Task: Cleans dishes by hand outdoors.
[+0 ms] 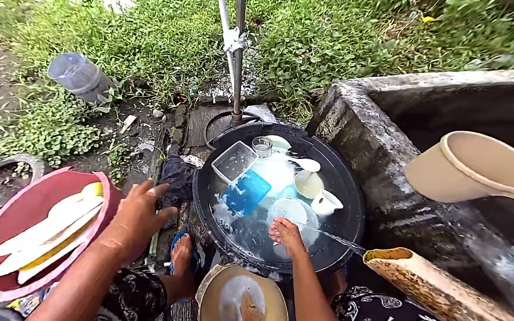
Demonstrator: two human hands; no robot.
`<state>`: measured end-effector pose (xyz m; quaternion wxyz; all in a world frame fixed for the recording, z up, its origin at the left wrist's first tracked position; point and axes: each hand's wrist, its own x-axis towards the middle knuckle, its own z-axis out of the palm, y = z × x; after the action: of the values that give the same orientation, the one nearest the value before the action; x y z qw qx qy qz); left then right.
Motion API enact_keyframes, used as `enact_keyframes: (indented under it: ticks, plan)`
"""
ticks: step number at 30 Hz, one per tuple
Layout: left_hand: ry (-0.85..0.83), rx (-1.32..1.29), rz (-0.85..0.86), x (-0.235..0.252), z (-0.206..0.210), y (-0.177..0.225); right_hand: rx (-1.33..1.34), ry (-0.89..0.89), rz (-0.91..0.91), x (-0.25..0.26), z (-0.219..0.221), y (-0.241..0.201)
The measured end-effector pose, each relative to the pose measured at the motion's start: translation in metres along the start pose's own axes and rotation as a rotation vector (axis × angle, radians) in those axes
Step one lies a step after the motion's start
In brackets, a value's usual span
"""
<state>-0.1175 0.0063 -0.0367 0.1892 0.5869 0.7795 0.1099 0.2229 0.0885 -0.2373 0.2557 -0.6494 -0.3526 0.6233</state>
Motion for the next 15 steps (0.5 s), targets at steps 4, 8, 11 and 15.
enact_keyframes:
  ticks: [4,8,11,15]
  plan:
    - [-0.316,-0.089,0.107,-0.003,0.028,0.054,0.148,0.0,0.15,0.016,0.025,0.004]
    - [-0.412,0.042,0.073,0.007,0.042,0.061,0.341,-0.028,0.24,0.039,0.066,0.007]
    - [-0.445,0.107,0.099,0.012,0.049,0.064,0.433,-0.036,0.241,0.056,0.093,0.008]
    - [-0.479,0.069,0.179,0.013,0.058,0.064,0.423,0.044,0.238,0.08,0.116,0.005]
